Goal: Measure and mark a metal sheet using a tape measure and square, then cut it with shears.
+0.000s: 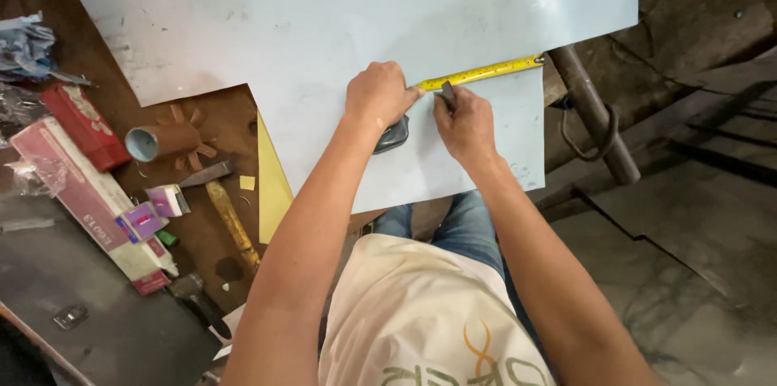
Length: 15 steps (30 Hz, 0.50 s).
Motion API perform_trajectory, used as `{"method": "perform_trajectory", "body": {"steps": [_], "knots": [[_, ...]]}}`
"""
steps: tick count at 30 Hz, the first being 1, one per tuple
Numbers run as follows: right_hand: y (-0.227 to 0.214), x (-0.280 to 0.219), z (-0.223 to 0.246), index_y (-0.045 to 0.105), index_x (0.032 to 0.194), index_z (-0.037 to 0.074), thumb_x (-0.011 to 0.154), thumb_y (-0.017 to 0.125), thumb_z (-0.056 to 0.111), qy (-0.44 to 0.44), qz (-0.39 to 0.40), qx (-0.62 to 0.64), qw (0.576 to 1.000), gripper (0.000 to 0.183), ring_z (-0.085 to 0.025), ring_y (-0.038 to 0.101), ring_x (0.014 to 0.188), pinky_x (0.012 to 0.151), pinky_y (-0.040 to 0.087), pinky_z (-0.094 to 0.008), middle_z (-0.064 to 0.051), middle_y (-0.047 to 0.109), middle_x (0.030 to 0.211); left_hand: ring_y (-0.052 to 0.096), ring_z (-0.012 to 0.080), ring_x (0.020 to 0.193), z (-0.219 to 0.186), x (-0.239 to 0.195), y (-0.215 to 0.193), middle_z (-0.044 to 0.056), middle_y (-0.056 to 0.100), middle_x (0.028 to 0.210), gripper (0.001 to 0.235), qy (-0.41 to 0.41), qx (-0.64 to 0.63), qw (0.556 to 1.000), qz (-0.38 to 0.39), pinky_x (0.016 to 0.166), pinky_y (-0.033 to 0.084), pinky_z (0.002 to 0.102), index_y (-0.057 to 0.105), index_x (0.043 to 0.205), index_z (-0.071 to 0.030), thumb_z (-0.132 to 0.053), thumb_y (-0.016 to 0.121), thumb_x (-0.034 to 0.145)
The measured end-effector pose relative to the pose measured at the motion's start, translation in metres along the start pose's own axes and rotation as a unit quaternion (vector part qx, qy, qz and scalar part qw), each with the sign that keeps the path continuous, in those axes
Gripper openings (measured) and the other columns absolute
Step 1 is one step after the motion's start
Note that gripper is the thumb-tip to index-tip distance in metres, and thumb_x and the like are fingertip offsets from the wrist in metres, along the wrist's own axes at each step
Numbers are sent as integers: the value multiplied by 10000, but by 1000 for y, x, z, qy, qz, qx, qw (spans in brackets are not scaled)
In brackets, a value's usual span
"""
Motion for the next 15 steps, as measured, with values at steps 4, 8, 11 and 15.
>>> {"method": "perform_trajectory", "body": {"steps": [4,8,11,15], "knots": [[3,5,4,652,917,-25,936,703,118,-92,-14,-15,996,153,-444,632,776,652,501,-492,-235,668,852,725,390,826,6,0,3,206,738,875,460,-4,1,1000,-5,697,587,486,743,836,-13,-469,804,822],[5,4,0,646,920,-24,936,702,114,-69,6,-30,997,150,-430,639,767,664,500,-487,-222,665,851,722,394,806,4,-1,3,210,735,856,464,-4,0,1000,-11,684,586,483,743,815,-9,-467,814,813],[7,4,-3,652,942,-21,938,704,116,-80,1,-29,996,147,-431,644,780,673,506,-485,-218,671,864,723,394,802,3,-1,1,210,733,851,461,-7,-1,1000,-8,684,587,481,742,815,-7,-462,814,816],[6,7,1,659,946,-17,936,700,124,-52,19,-38,998,146,-426,649,777,672,507,-488,-214,679,869,723,395,799,4,-1,2,210,732,854,450,-11,-3,1000,-5,682,589,481,743,823,-6,-450,812,814]]}}
Point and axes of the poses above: each hand's wrist, its own x-axis towards the middle knuckle, its own y-axis out of the palm, z = x × y, the point moved 8 cm from there along x, towards the middle knuckle
